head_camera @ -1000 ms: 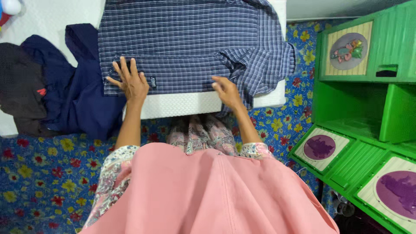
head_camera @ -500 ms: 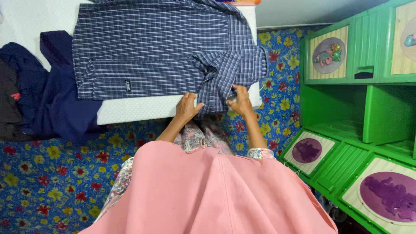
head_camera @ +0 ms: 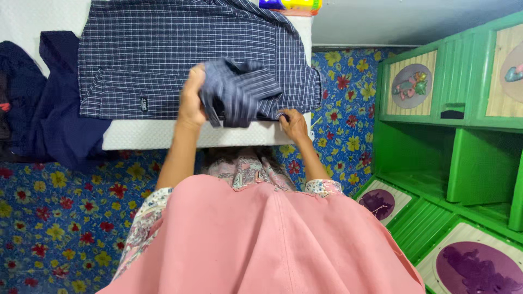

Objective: The person picks up a plaid shirt, lays it flat on a surface, and folds the sleeves and body of the shirt before placing it inside a cabinet.

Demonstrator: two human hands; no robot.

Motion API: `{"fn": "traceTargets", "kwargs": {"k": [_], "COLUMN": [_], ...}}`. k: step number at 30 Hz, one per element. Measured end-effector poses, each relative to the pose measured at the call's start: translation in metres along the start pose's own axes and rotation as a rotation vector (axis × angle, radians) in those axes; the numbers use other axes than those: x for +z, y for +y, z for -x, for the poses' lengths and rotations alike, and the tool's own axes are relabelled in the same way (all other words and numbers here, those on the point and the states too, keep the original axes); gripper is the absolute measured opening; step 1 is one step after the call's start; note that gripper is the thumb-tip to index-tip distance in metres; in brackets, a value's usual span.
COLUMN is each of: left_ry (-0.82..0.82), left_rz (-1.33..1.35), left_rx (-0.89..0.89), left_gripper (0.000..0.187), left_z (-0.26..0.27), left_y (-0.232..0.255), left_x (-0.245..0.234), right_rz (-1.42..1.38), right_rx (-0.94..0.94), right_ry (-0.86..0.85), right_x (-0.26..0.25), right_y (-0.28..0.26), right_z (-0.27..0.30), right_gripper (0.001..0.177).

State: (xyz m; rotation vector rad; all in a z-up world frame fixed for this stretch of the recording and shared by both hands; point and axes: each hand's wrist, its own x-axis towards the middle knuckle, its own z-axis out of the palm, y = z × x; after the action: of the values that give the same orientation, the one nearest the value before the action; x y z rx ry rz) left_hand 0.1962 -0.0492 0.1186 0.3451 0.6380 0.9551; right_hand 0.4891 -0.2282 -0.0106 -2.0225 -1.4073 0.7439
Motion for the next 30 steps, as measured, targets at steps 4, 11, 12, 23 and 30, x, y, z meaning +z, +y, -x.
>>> {"fn": "traceTargets", "kwargs": {"k": [4,11,12,23,30], "left_ry": [-0.076,0.067,0.032,-0.486,-0.254], "left_rz": [-0.457,-0.388,-0.343,-0.353,-0.859], "left_rx": [0.010,0.162,0.181,0.175,0.115], "left_gripper": [0.058,0.060,0.060,0.056,0.066], "left_z": [-0.001,-0.045,-0.050,-0.054,-0.024], "left_y": [0.030,0.068,0.082,0.205,0.284], "left_x": [0.028,0.025,0.034,0.086,-0.050], "right_rz": [-0.140,-0.084,-0.093,-0.086,-0.050], "right_rx": [0.199,0.250,0.261,0.477,0.553], "right_ry": [-0.001,0.008,0.012,0.203,0.315], "right_x": [0.000,0.001,0.002,0.019,0.029], "right_y": [0.022,0.032,0.030,0.022,0.019], "right_z": [-0.011,-0.015,-0.015,-0.026,-0.025], "right_gripper": [0.023,0.029,0.027,0.022,0.021]}}
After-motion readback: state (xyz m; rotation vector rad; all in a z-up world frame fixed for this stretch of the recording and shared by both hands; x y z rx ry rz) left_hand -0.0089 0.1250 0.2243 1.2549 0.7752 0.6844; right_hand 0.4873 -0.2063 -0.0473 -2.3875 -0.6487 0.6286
